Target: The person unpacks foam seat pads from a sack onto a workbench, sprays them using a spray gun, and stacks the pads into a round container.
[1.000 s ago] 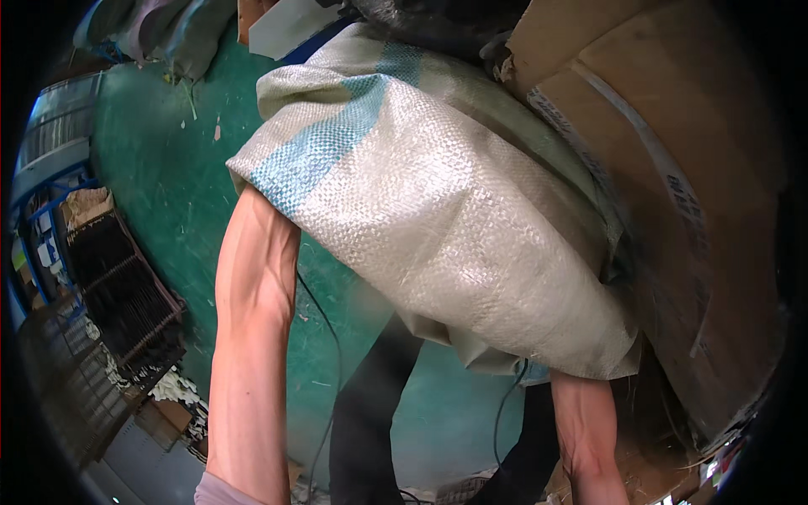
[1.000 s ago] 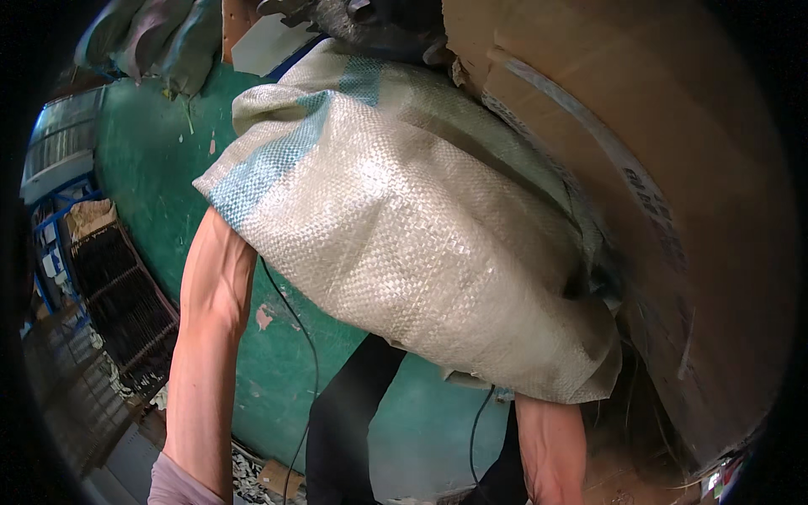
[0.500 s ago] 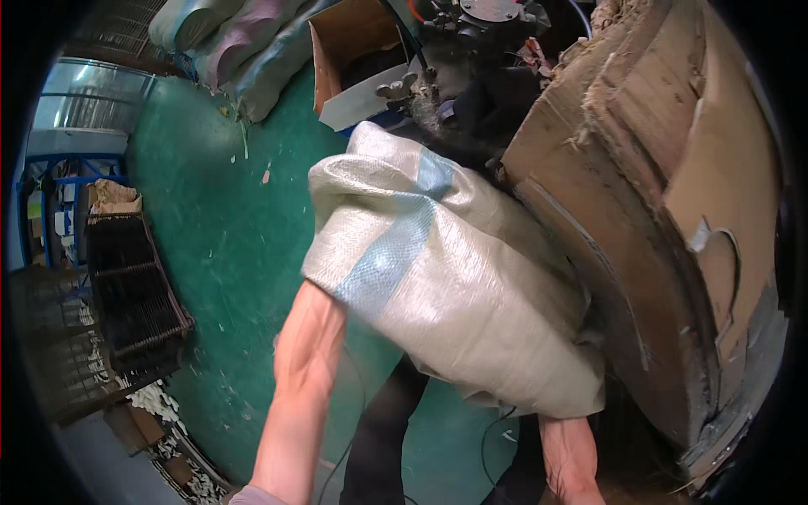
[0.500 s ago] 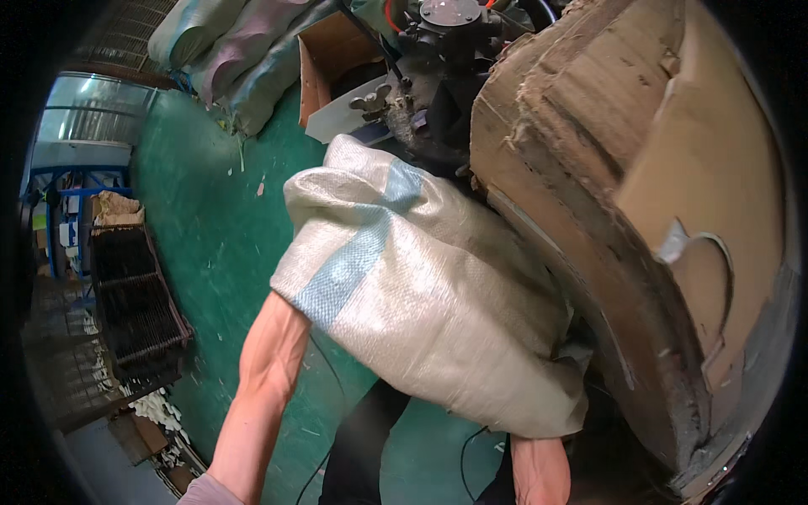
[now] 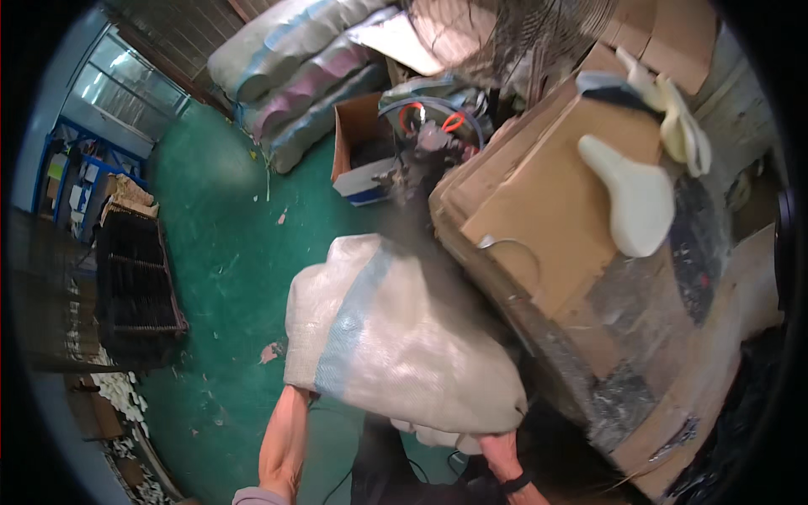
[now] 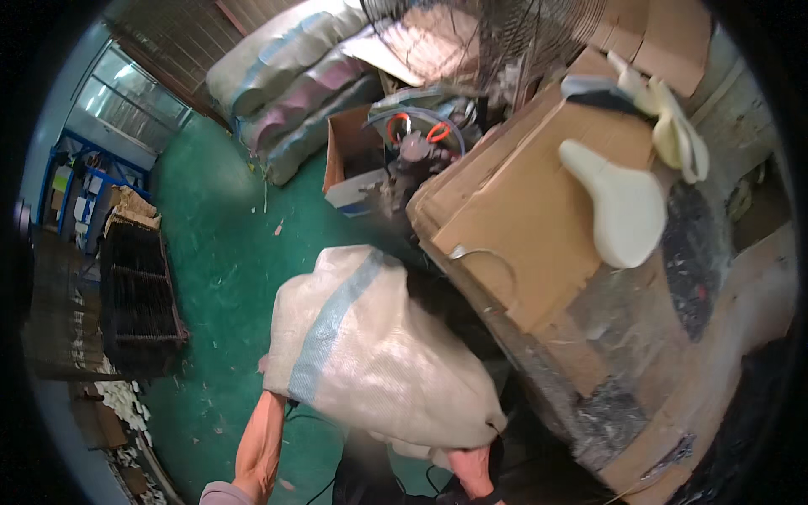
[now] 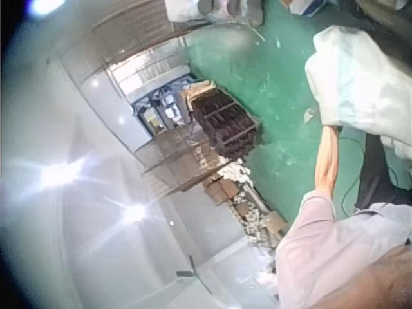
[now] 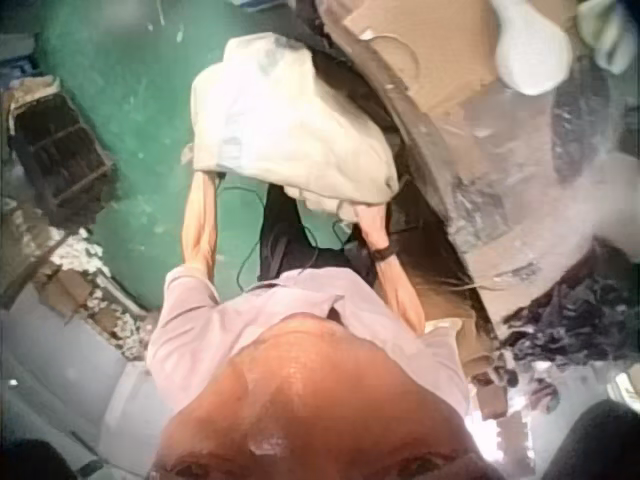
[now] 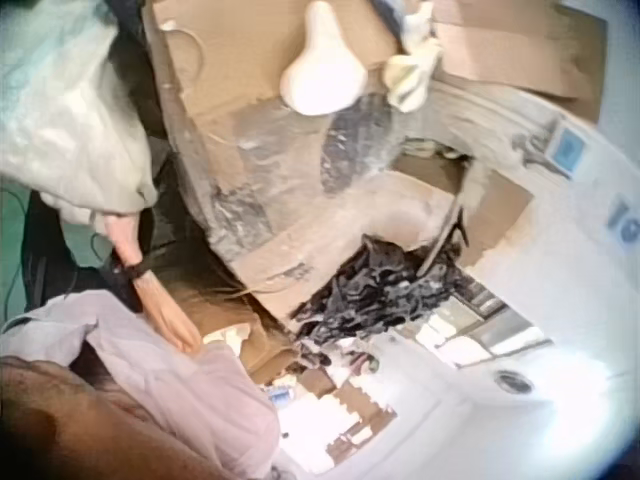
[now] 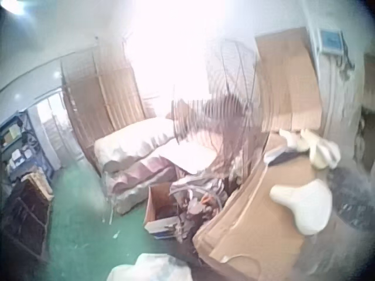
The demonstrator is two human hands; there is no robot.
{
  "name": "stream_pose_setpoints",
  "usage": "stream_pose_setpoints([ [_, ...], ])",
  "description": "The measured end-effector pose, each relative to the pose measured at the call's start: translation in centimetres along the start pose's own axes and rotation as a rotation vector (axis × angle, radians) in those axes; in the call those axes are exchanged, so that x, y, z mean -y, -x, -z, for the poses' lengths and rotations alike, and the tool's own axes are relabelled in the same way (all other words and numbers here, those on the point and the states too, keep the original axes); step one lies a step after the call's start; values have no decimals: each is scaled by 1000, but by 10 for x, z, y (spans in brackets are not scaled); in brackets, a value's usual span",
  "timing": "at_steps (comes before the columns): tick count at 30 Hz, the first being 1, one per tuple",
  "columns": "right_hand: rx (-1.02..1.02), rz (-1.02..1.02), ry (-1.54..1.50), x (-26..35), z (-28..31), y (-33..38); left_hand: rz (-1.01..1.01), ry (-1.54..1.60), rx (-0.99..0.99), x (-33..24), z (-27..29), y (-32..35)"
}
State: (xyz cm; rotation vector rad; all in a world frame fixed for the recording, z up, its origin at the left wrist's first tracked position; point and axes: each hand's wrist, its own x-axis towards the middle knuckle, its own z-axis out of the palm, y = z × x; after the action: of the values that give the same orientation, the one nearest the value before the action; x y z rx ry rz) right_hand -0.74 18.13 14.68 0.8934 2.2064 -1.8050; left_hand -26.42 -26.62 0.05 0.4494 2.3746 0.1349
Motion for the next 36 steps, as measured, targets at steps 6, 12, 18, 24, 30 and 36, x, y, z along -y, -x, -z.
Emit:
stream_pose_setpoints([
  [6, 198, -73, 361, 96, 129, 90, 18, 20, -171, -140, 20, 62],
  [12, 200, 73, 456, 148, 225, 140, 48, 11, -305, -204, -36, 155],
  [18, 11, 193, 682, 142, 252, 168, -318, -153, -459, -260, 5, 148],
  [24, 176, 163, 611, 187, 217, 177, 63, 1249, -400, -177, -64, 184],
  [30, 367, 350, 613, 203, 121, 168, 539, 1655, -377, -171, -58, 364],
  [36, 519, 687, 624, 242, 77, 194, 524, 1991, -733, -122, -91, 475],
])
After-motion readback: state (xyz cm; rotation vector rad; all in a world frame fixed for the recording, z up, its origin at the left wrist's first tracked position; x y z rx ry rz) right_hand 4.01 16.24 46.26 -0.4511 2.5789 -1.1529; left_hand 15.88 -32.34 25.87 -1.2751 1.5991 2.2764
